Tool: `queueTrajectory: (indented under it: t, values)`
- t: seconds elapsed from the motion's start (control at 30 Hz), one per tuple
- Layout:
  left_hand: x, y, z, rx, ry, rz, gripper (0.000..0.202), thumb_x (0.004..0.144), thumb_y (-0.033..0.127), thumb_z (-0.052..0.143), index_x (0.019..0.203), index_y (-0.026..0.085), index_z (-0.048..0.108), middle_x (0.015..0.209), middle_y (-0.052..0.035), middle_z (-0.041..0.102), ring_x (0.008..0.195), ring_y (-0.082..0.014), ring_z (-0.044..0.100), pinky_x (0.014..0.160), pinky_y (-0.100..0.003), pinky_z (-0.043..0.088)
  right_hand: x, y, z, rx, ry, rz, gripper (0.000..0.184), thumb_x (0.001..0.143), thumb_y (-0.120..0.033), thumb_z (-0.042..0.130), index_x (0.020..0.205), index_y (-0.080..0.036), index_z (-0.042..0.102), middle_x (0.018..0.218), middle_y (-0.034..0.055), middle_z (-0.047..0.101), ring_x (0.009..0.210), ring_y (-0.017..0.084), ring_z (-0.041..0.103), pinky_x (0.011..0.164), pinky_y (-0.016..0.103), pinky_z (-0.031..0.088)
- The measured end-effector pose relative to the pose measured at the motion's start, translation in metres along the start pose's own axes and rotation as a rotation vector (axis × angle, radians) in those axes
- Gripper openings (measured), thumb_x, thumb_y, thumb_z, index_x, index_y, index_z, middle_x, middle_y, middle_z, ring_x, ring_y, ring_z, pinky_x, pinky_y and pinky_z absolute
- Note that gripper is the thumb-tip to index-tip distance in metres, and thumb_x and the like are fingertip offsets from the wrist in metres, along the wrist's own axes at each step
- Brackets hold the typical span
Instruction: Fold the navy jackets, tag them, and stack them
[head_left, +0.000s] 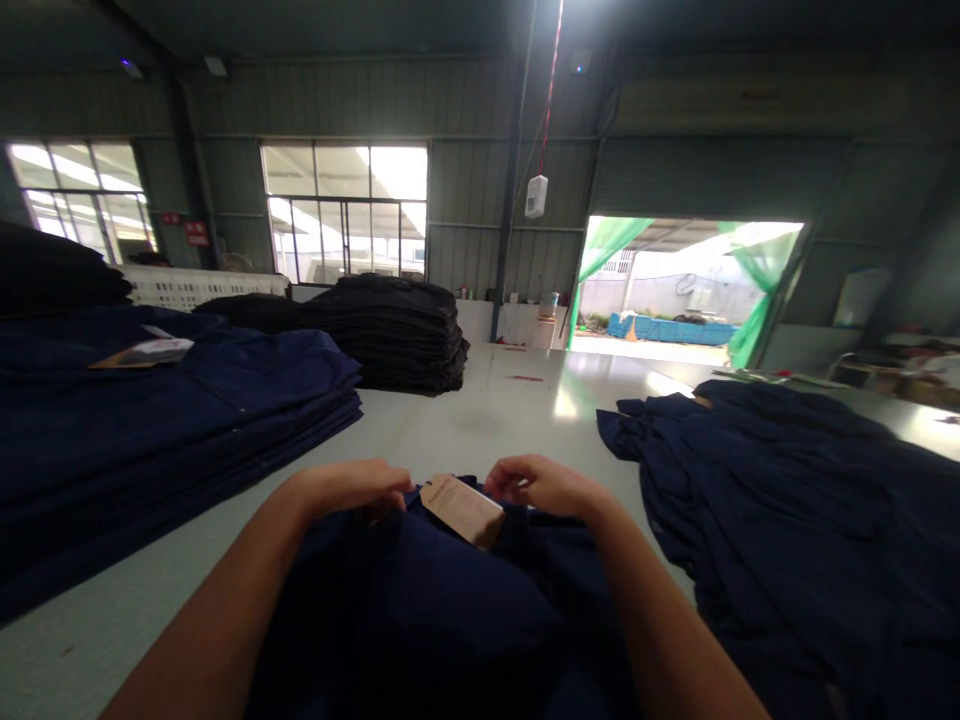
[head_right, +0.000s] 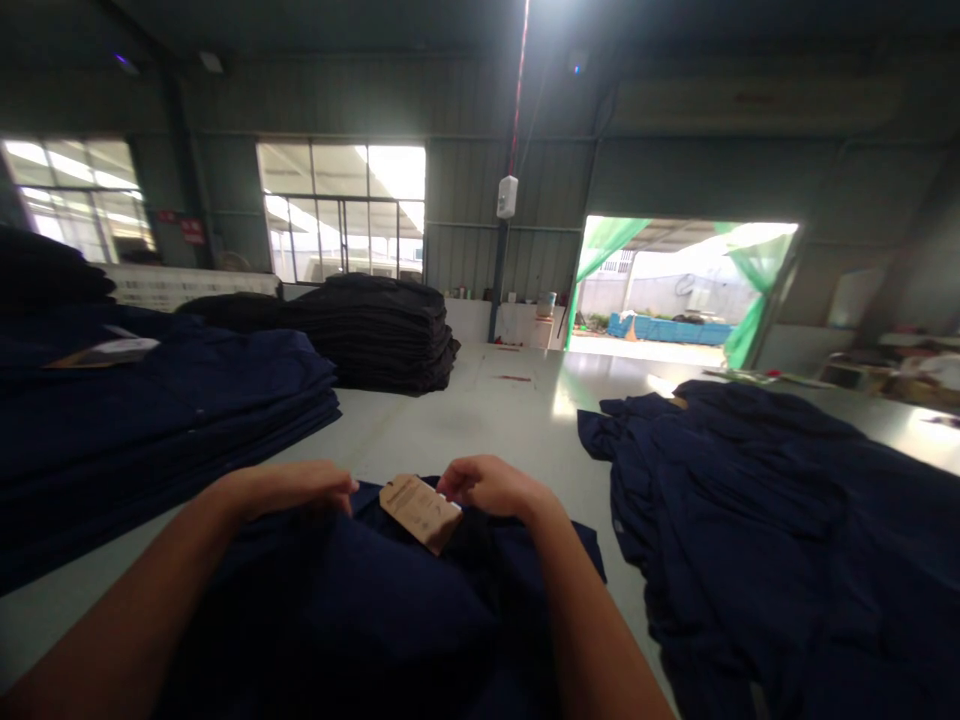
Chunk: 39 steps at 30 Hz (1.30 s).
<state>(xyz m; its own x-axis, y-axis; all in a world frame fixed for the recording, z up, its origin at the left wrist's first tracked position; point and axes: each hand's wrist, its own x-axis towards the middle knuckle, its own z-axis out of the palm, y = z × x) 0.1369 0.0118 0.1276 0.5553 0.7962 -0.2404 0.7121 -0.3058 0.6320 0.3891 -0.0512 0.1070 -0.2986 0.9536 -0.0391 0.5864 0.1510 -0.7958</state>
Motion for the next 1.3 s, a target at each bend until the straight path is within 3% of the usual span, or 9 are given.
queueTrajectory:
  t: [0.1,0.33,0.47,0.63,0.8,0.9,1.0,1.13,1.3]
  values:
    - [0.009,-0.003,0.009,0.250,-0.103,-0.151,0.033,0.066,0.046,0.053,0.055,0.018,0.067,0.040,-0.0029,0.054,0.047,-0.0207,0.055,0.053,-0.031,0.045,0.006,0.012,0.005,-0.239,-0.022,0.089,0.035,0.062,-0.011,0.055,0.091,-0.023,0.070,0.091,0.0021,0.069,0.084,0.018,0.060,0.075,0.029,0.044]
    - [0.046,-0.004,0.050,0.605,0.184,0.175,0.022,0.066,0.023,0.058,0.086,0.024,0.068,0.098,-0.0075,0.062,0.092,-0.0249,0.057,0.080,-0.035,0.043,0.021,0.027,0.024,-0.485,0.229,0.198,0.042,0.052,-0.038,0.076,0.091,-0.022,0.072,0.126,0.0105,0.052,0.119,0.032,0.038,0.096,0.041,0.033]
    - [0.061,-0.015,0.056,0.632,0.249,0.154,0.055,0.061,0.023,0.065,0.115,0.026,0.055,0.118,-0.0099,0.053,0.111,-0.0306,0.044,0.091,-0.049,0.034,0.028,0.030,0.031,-0.489,0.234,0.149,0.026,0.053,-0.036,0.076,0.073,-0.020,0.071,0.120,0.0084,0.055,0.118,0.030,0.037,0.096,0.037,0.033]
    - [0.068,-0.027,0.055,0.523,0.182,0.202,0.075,0.059,0.031,0.068,0.130,0.032,0.043,0.124,-0.0095,0.051,0.116,-0.0308,0.040,0.094,-0.049,0.028,0.033,0.030,0.032,-0.234,0.212,0.198,0.019,0.065,-0.023,0.059,0.083,-0.018,0.063,0.072,0.0025,0.062,0.069,0.016,0.056,0.064,0.026,0.042]
    - [0.075,-0.028,0.058,0.270,0.174,0.241,0.096,0.061,0.033,0.068,0.143,0.025,0.018,0.113,-0.0065,0.062,0.110,-0.0291,0.050,0.096,-0.044,0.029,0.031,0.020,0.027,0.383,0.306,0.151,0.042,0.079,-0.037,0.047,0.116,-0.017,0.047,0.087,0.0074,0.066,0.083,0.018,0.062,0.071,0.028,0.046]
    - [0.082,-0.031,0.057,-0.010,0.448,0.143,0.068,0.078,0.030,0.052,0.139,0.015,0.026,0.117,-0.0119,0.060,0.093,-0.0215,0.061,0.084,-0.032,0.041,0.031,0.018,0.025,0.603,0.319,0.016,0.048,0.089,-0.048,0.026,0.130,-0.023,0.031,0.116,0.0104,0.060,0.104,0.017,0.058,0.078,0.030,0.046]
    - [0.085,-0.034,0.051,0.091,0.609,0.045,0.039,0.081,0.019,0.045,0.119,0.013,0.051,0.114,-0.0130,0.061,0.089,-0.0182,0.062,0.079,-0.028,0.043,0.034,0.026,0.026,0.413,0.398,0.030,0.043,0.085,-0.039,0.043,0.125,-0.024,0.038,0.120,0.0089,0.058,0.103,0.015,0.057,0.081,0.030,0.046]
    - [0.081,-0.034,0.051,0.308,0.422,0.081,0.017,0.072,0.015,0.053,0.078,0.023,0.067,0.089,-0.0029,0.070,0.092,-0.0223,0.060,0.082,-0.034,0.039,0.040,0.039,0.036,-0.123,0.390,0.082,0.024,0.072,-0.017,0.058,0.095,-0.017,0.060,0.097,0.0063,0.067,0.088,0.015,0.059,0.080,0.027,0.043]
    - [0.078,-0.030,0.061,0.401,0.351,0.131,0.017,0.073,0.023,0.055,0.087,0.027,0.064,0.097,-0.0017,0.069,0.100,-0.0248,0.057,0.089,-0.043,0.029,0.044,0.043,0.049,-0.383,0.300,0.111,0.034,0.070,-0.015,0.057,0.103,-0.021,0.062,0.096,0.0044,0.068,0.089,0.016,0.060,0.076,0.024,0.041]
